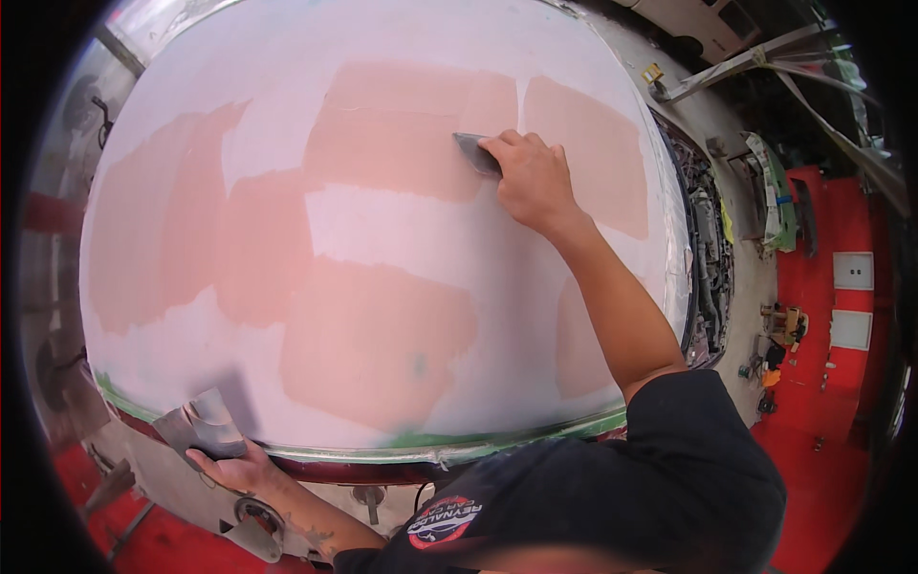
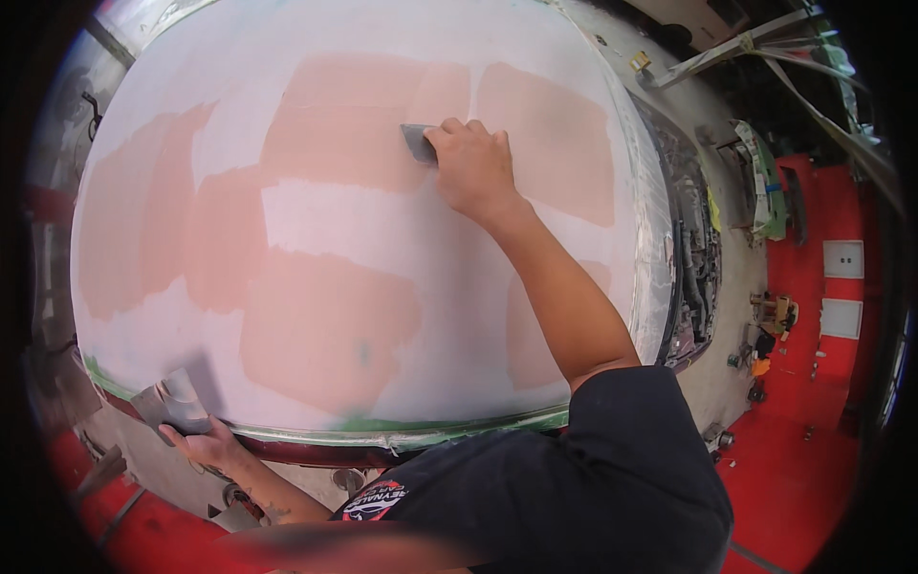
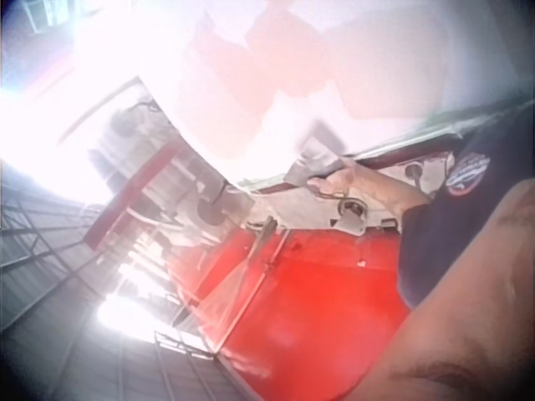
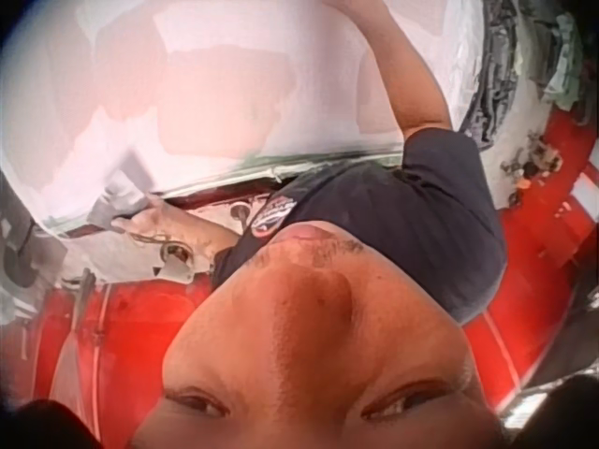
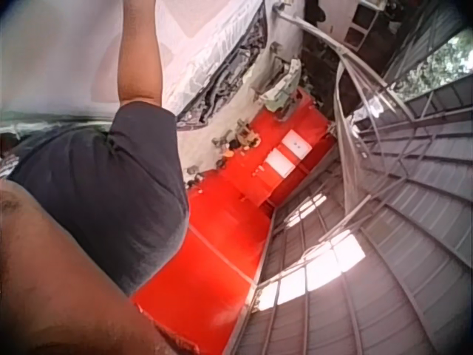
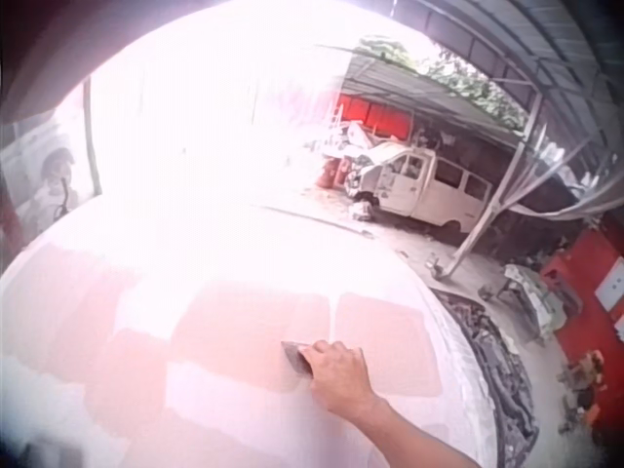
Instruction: Applying and smoothing body filler on a car roof and pillar using spreaders.
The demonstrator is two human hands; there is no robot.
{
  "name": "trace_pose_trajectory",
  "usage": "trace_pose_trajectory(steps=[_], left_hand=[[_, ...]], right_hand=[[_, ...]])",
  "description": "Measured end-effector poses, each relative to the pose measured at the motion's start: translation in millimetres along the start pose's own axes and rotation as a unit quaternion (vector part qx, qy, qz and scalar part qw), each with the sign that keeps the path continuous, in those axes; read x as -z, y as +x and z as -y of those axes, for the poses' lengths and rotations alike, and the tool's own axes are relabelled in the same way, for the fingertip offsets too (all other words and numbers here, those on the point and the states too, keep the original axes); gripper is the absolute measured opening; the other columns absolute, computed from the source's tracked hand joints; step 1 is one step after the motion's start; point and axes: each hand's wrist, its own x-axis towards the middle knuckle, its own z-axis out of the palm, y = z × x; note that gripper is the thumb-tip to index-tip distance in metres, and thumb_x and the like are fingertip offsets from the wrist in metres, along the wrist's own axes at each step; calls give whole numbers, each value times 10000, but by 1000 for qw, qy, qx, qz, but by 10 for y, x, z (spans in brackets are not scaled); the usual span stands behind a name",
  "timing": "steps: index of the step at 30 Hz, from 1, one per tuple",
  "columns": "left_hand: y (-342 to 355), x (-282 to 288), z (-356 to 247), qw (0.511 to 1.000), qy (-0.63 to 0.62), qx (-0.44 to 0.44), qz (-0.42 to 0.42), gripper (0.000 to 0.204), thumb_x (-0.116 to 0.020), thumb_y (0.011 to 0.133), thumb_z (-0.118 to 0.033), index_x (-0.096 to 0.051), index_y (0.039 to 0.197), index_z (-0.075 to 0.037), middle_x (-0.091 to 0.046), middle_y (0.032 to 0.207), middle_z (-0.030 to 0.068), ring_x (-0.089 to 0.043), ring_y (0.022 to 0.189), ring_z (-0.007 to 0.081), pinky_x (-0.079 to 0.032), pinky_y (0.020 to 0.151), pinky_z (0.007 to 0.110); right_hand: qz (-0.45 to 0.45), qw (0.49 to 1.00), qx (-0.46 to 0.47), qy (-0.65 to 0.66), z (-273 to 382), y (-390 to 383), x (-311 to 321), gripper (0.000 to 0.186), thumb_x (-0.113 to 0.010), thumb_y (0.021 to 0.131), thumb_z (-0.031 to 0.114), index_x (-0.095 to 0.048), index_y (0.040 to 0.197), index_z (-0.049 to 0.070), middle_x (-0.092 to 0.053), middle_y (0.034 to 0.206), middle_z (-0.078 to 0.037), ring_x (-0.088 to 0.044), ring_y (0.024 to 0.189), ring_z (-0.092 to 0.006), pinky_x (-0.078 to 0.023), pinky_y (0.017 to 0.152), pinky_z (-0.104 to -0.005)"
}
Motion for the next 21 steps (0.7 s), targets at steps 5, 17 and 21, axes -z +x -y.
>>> trace_pose_trajectory(steps=[5, 17, 21], left_hand=[[-230, -353, 43, 998, 12, 47, 31, 623, -546, 1061, -394, -451, 1467, 68, -559, 1456, 173, -547, 1335, 307, -412, 1165, 449], [-1422, -1932, 785, 893, -75, 359, 261, 476, -474, 1101, -319, -487, 1404, 48, -620, 1325, 193, -652, 1179, 293, -555, 989, 398], [-1587, -2134, 807, 891, -45, 338, 301, 426, -513, 1085, -280, -523, 1347, 55, -645, 1254, 162, -665, 1113, 249, -562, 939, 367]], right_hand=[[-41, 998, 49, 29, 238, -524, -50, 474, -524, 832, -59, -694, 1238, 117, -682, 1154, -16, -604, 1079, -249, -385, 891, -424], [-49, 867, 304, 392, 452, -891, 717, 523, -636, 814, -142, -694, 1273, 103, -588, 1382, -200, -608, 1227, -373, -503, 1021, -472], [-18, 827, 451, 337, 410, -881, 607, 572, -748, 840, -1, -643, 1381, 154, -505, 1458, -220, -556, 1317, -401, -492, 1090, -470]])
